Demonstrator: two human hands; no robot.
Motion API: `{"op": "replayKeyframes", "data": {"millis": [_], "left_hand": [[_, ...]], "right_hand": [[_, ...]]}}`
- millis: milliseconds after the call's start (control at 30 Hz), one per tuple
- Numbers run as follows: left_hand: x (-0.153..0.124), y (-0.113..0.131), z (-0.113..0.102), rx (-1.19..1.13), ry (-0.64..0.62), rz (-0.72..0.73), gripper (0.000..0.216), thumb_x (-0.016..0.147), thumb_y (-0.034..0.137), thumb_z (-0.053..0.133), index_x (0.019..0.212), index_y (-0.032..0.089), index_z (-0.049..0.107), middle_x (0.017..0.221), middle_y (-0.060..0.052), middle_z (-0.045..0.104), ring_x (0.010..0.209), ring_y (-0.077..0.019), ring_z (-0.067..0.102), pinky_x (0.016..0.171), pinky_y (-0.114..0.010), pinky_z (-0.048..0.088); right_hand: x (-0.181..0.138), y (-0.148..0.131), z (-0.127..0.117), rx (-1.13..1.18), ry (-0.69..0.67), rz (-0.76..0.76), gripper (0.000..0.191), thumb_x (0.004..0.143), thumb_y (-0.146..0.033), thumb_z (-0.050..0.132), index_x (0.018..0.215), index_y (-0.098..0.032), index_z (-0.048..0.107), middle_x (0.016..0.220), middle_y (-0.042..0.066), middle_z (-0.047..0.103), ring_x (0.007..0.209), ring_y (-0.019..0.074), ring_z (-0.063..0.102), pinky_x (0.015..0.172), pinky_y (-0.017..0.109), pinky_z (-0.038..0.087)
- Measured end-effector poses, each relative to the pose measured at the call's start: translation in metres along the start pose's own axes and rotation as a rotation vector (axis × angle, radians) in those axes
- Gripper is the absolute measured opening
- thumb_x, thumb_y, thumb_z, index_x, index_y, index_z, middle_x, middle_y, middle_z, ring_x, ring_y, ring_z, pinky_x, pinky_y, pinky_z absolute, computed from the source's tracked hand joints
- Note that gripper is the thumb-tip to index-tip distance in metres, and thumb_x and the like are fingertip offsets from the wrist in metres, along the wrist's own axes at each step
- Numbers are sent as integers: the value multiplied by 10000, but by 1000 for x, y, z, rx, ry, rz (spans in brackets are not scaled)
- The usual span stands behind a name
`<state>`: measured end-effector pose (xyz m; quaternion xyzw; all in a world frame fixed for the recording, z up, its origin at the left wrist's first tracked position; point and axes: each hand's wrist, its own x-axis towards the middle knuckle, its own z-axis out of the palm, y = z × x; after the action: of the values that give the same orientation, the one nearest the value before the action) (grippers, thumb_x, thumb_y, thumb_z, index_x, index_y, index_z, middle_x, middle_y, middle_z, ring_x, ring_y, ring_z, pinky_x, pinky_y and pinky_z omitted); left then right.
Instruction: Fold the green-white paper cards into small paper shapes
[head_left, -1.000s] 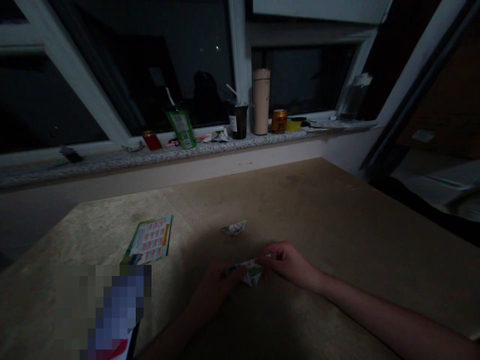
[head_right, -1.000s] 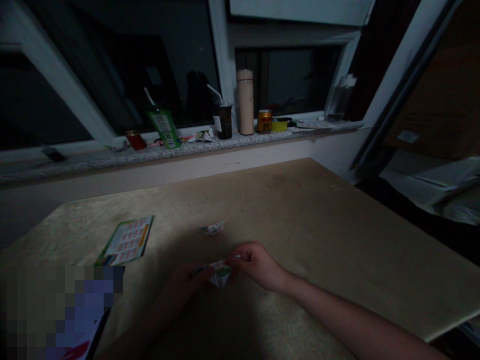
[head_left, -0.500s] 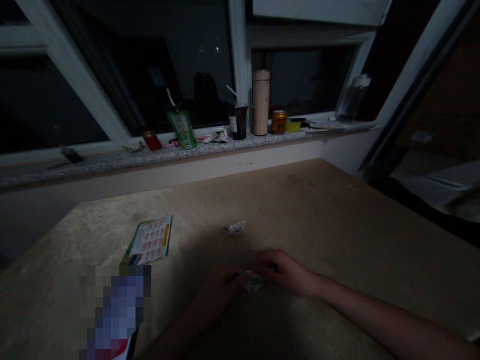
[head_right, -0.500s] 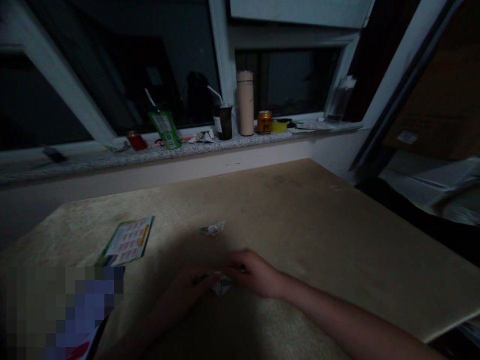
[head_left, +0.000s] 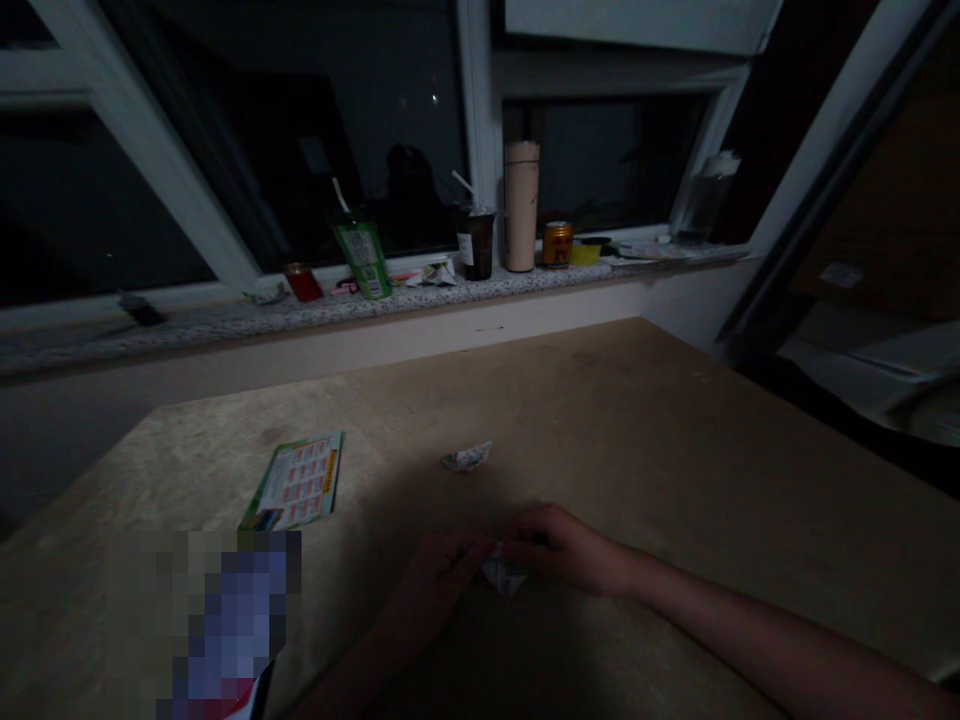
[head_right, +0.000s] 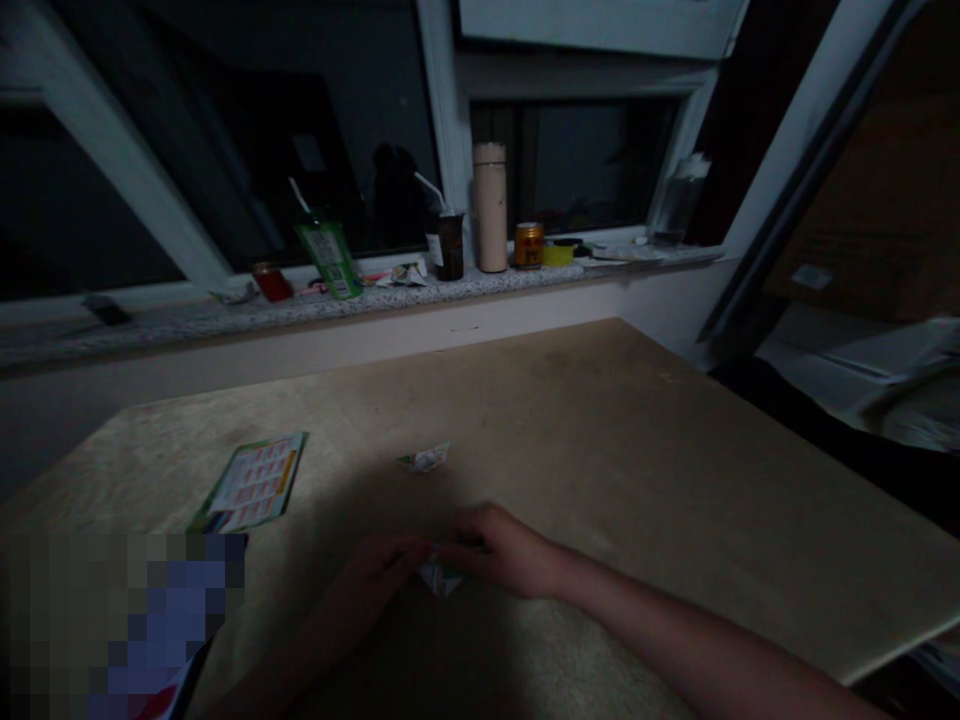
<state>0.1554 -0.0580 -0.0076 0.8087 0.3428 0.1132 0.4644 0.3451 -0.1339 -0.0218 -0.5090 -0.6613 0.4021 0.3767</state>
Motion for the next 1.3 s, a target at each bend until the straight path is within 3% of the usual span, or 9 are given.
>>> {"op": "replayKeyframes", "data": {"millis": [200,333,500,733,1100,1300], "left_hand": [[2,4,0,0,-11,2,394,855,459,465,779,197,749,730,-10,718,726,-222,631,642,-251,428],[2,6,0,-25,-13,6,359,842,430,480,795,199,751,752,-5,728,733,-220,643,654,-251,434],[3,4,-4,-54,21,2,361,846,436,472,752,214,740,741,0,723,746,-218,636,664,-252,440],[5,3,-6,-90,71,-33,384,834,447,481,720,183,735,683,-16,696,677,-213,609,604,-254,429],[1,14,-11,-146,126,-56,384,840,439,444,816,202,745,850,-21,738,841,-248,643,774,-311,469],[2,11,-9,-144,164,-51,411,853,462,431,787,195,736,852,-27,738,856,-263,642,826,-337,459]], "right_hand": [[0,-4,-1,102,-55,2,382,892,-416,503,614,-157,469,575,-54,357,524,72,300,453,200,244],[0,-5,0,118,-63,12,405,882,-433,512,592,-153,468,561,-56,349,516,69,295,451,200,239],[2,-1,-1,171,-29,61,394,862,-468,540,640,-142,541,563,-38,459,507,72,380,450,193,282],[0,0,-10,313,-93,128,478,861,-549,504,615,-142,552,507,-18,526,413,63,412,413,188,314],[9,4,-13,490,105,144,437,753,-545,649,612,-136,595,519,-9,589,427,77,480,445,200,369],[7,2,-14,540,112,86,454,807,-540,596,612,-131,614,520,-4,600,427,74,480,458,197,379]]}}
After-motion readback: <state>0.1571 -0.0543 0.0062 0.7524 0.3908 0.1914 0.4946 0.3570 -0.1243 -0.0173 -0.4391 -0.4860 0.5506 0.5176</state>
